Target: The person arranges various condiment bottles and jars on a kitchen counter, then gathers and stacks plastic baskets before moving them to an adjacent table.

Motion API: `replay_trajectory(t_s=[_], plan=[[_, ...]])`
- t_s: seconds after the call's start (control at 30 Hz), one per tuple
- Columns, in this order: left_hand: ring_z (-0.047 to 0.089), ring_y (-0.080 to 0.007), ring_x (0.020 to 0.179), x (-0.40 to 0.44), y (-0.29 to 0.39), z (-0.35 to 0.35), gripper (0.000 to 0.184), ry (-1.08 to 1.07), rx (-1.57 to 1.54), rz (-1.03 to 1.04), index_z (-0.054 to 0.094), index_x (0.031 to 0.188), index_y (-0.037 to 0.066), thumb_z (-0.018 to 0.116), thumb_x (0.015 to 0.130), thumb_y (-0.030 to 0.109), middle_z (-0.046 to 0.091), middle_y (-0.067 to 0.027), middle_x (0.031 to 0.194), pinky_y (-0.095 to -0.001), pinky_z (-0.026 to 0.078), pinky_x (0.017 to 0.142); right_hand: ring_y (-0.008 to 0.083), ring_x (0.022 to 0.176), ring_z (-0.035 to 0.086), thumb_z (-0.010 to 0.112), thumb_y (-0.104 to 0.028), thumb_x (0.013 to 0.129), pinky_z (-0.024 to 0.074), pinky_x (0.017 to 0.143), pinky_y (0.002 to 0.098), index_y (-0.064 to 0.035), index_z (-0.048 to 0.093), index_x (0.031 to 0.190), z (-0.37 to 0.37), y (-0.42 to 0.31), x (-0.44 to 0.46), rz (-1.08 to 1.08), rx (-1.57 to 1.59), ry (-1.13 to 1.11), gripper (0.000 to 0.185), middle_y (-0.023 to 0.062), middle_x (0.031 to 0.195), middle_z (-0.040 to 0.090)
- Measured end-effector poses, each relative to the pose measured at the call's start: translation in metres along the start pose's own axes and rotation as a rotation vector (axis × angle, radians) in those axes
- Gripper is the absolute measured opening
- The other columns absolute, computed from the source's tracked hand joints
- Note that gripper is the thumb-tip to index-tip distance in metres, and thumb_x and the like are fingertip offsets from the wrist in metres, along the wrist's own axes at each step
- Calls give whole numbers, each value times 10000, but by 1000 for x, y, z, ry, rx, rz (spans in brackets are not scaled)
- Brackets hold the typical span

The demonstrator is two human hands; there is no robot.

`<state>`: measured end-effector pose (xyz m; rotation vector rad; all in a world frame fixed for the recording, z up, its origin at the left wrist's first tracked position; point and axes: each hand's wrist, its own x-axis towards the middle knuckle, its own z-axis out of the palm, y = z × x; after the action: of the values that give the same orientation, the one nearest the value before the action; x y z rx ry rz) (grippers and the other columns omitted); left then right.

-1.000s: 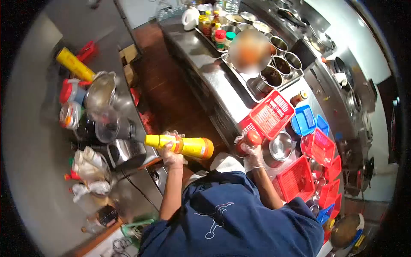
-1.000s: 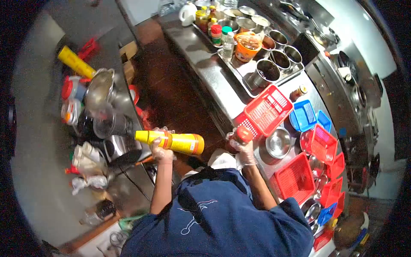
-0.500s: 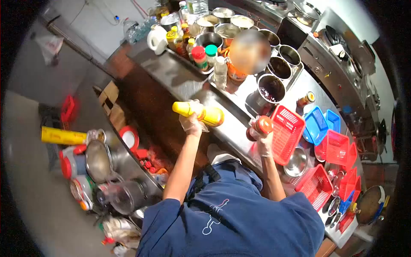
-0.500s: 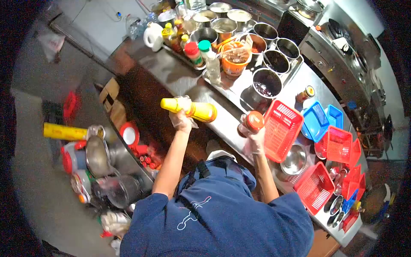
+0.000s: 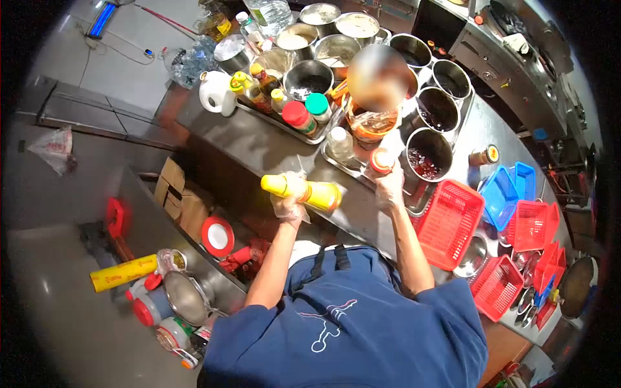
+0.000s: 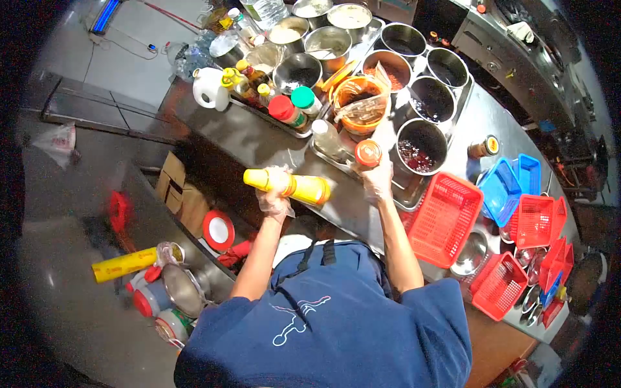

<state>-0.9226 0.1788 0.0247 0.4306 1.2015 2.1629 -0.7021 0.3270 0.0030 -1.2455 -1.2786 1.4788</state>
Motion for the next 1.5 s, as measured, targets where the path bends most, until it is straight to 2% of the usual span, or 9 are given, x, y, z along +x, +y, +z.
replay_trajectory(t_s=[0.4,0.5,0.77,0.87,0.93,1.0,1.27,1.33,1.5], plan=[[616,-232,969,201,46,-64,494,-194,366,280,593,1096,60,725,630,-37,630,-93,1027,-406,489,959,233,978,666,948,-259,586,517,897,361,-75,602,1199,43,26,31,-131,-156,156,727,103,1091,687],[626,-217,936,248,55,-80,463,-186,272,254,601,1110,28,731,675,-60,623,-103,1093,-382,539,874,252,957,669,929,-276,553,519,856,377,-129,631,1185,45,37,28,-79,-718,304,715,94,1033,691],[601,-248,1005,337,48,-145,602,-250,300,74,501,1286,3,687,724,-109,585,-117,1171,-390,514,948,384,940,644,823,-328,657,512,810,458,-94,608,1080,68,22,33,5,-688,407,528,159,983,671],[602,-266,1049,395,12,-201,564,-232,501,44,497,1304,-6,729,790,-13,595,-132,1187,-412,505,961,337,1106,588,889,-238,579,470,978,418,-81,518,1301,82,1,13,-22,-520,502,826,186,1210,594],[603,-268,1038,388,-26,-146,547,-450,462,-33,499,1291,-2,725,792,-4,596,-132,1173,-415,504,949,367,1146,573,918,-286,546,465,1012,427,-37,419,1421,87,41,6,-281,-622,656,1037,241,1343,519],[606,-272,1017,386,-73,-99,515,-706,449,-68,504,1264,5,717,795,12,599,-131,1146,-420,502,925,371,1114,601,849,-282,628,501,955,435,-25,435,1398,94,-33,-40,41,-810,631,911,229,1294,562],[618,-288,932,268,-171,40,388,-1577,436,-31,523,1158,33,686,809,77,609,-127,1037,-439,491,830,253,981,645,802,-173,751,536,883,377,-33,528,1274,104,-6,-176,-251,-127,1074,607,135,1102,633],[621,-292,911,222,-183,55,357,-1745,440,15,527,1131,40,678,812,93,611,-126,1009,-443,489,806,275,950,658,750,-202,799,543,855,387,-40,538,1260,95,21,-213,-14,-370,1114,532,149,1112,635],[629,-302,858,74,-205,90,282,-2161,421,193,539,1065,57,659,821,134,617,-124,941,-455,483,747,237,911,680,789,-248,807,561,786,356,-65,624,1140,61,33,-328,21,-277,1193,415,109,1003,684]])
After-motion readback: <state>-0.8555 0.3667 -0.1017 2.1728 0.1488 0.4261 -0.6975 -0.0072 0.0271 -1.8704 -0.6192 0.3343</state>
